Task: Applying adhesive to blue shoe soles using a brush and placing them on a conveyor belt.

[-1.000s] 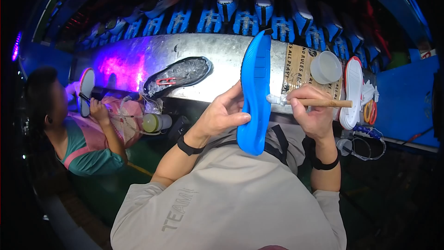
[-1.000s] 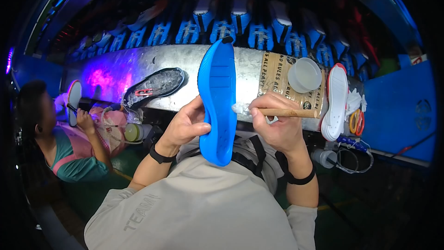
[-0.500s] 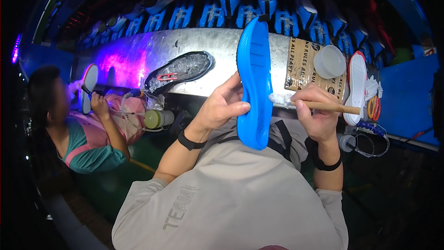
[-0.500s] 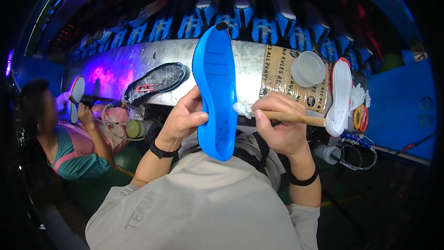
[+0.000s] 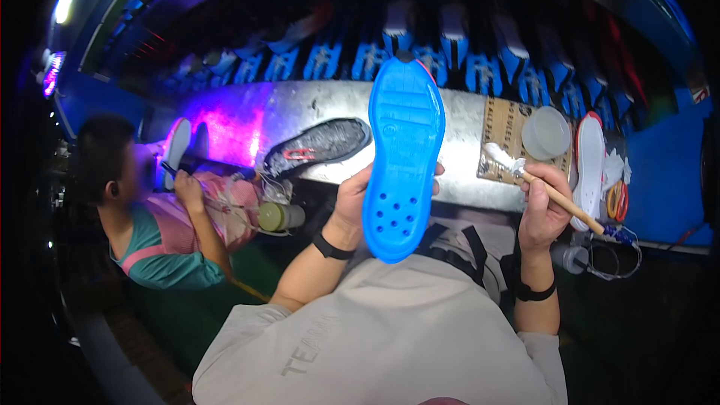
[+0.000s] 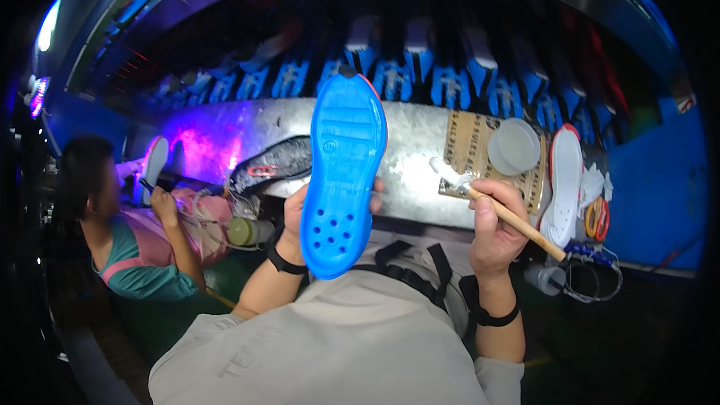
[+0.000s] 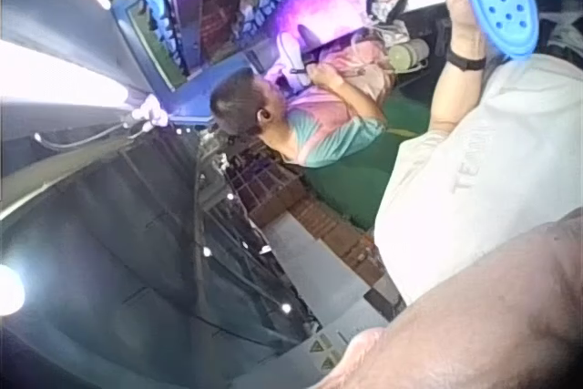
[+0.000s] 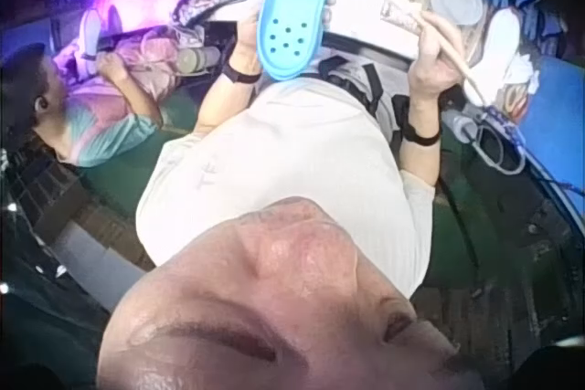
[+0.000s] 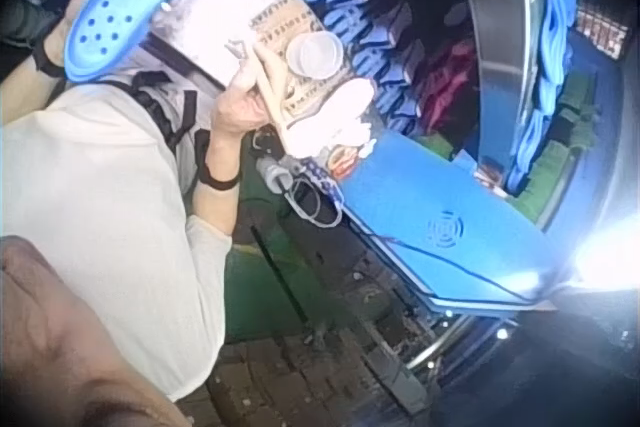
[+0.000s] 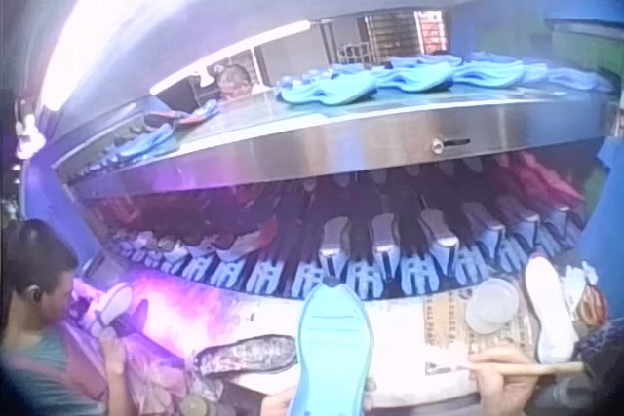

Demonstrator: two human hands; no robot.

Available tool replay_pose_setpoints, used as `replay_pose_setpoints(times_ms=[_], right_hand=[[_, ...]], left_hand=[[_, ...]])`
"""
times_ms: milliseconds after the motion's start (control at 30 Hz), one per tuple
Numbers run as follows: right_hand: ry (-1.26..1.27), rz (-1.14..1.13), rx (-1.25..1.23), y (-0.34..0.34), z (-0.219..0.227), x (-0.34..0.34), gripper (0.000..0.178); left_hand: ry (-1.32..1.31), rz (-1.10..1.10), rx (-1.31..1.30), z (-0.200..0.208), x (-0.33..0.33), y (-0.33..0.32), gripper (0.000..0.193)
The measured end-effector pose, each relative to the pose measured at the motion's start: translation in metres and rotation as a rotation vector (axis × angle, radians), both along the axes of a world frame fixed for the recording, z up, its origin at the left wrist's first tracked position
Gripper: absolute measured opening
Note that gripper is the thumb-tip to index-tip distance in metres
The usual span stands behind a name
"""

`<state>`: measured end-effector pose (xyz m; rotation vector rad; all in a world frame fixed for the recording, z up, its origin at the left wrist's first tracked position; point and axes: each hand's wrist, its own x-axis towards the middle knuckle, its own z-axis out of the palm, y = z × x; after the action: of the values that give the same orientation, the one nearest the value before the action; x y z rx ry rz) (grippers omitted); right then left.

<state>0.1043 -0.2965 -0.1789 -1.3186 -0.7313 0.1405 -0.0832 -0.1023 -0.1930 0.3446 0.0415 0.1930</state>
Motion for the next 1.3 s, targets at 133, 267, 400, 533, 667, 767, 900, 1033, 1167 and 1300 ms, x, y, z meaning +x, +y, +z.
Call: replay_pose_setpoints(times_ms=[133,267,400,533,667,767,900,1033,1167,1300], right_hand=[[-0.110,-0.116,-0.120,0.015,-0.027,0.006,0.016],[-0.267,-0.078,-0.220,0.022,-0.052,0.010,0.017],[-0.337,-0.037,-0.249,0.026,-0.076,0.013,0.019],[-0.356,-0.032,-0.254,0.028,-0.092,0.014,0.020],[-0.347,-0.028,-0.266,0.029,-0.099,0.015,0.021],[-0.378,-0.033,-0.238,0.029,-0.100,0.014,0.021],[-0.370,-0.035,-0.248,0.028,-0.103,0.014,0.020],[-0.383,-0.043,-0.260,0.029,-0.106,0.015,0.020],[-0.344,-0.037,-0.283,0.027,-0.108,0.013,0.021],[-0.422,-0.044,-0.261,0.027,-0.108,0.011,0.021]], left_hand=[[-0.180,-0.060,-0.299,0.000,-0.001,-0.001,0.067],[-0.294,-0.024,-0.271,0.000,-0.003,-0.004,0.063],[-0.318,-0.054,-0.261,0.002,-0.007,-0.003,0.062],[-0.292,-0.070,-0.282,0.005,-0.011,0.001,0.063],[-0.292,-0.033,-0.144,0.009,-0.014,0.007,0.062],[-0.252,0.009,-0.098,0.012,-0.018,0.010,0.061],[-0.276,0.019,-0.140,0.016,-0.021,0.014,0.062],[-0.230,0.101,-0.124,0.009,-0.018,0.026,0.066],[-0.037,0.219,-0.134,-0.016,-0.024,0.025,0.076],[-0.057,0.127,-0.155,-0.037,-0.044,0.018,0.078]])
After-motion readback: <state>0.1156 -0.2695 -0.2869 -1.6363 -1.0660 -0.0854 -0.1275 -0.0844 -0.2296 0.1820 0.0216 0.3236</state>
